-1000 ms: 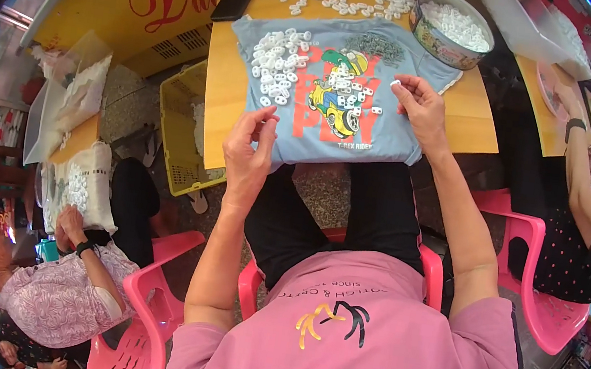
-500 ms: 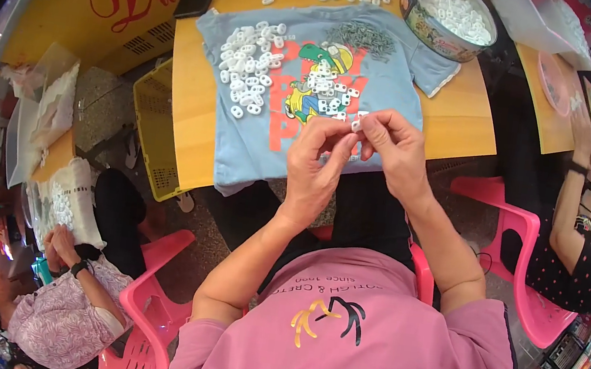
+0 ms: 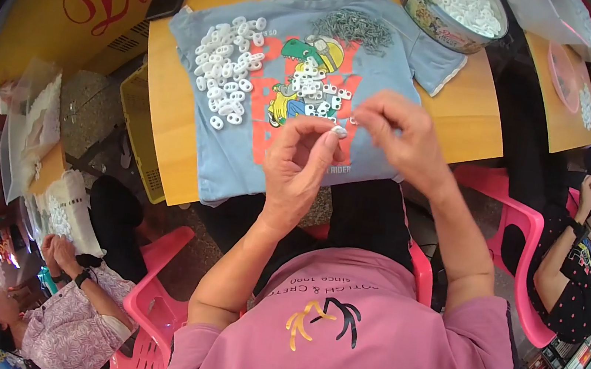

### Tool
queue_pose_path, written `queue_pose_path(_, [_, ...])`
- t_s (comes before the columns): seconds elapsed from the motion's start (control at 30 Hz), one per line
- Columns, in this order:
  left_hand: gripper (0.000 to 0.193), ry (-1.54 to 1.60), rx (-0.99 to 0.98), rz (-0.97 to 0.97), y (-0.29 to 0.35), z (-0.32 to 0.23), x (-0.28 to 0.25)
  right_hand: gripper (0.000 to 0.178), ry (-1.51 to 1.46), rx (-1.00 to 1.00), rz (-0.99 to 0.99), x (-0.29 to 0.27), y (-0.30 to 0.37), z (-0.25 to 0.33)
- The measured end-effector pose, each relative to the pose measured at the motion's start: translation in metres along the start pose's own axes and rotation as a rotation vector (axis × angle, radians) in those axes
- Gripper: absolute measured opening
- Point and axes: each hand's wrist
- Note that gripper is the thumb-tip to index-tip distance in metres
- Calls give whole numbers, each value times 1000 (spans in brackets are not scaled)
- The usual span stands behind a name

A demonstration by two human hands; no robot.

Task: Assembling small white plastic components by inserting metal pins into them.

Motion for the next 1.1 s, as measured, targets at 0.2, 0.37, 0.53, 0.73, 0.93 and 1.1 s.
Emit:
queue_pose_path(0.2, [12, 78, -90, -28, -6, -2, -8, 13, 548, -165, -84, -18, -55, -24])
queue_pose_path(0.37, [13, 64, -105, -35, -6, 2, -12, 14, 741, -159, -27, -9, -68, -24])
queue_pose_path(0.53, [12, 72, -110, -31, -4, -1, -12, 17, 832, -134, 11, -8, -80, -19])
queue_pose_path(0.73, [11, 47, -109, -33, -2, -4, -12, 20, 911, -15, 160, -5, -94, -16])
queue_pose_path(0.93, [11, 85, -118, -73, 1, -6, -16, 17, 928, -239, 145, -2, -90, -19])
queue_pose_path(1.1, [11, 265, -194, -130, -2, -2, -27, 16, 826, -219, 113, -9, -89, -8])
Point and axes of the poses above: each hand's wrist, its own y-axis away from the middle knuckle, its own x-axis out of the palm, z = x × y, and after that the axes turned 5 degrees about -z, right-handed
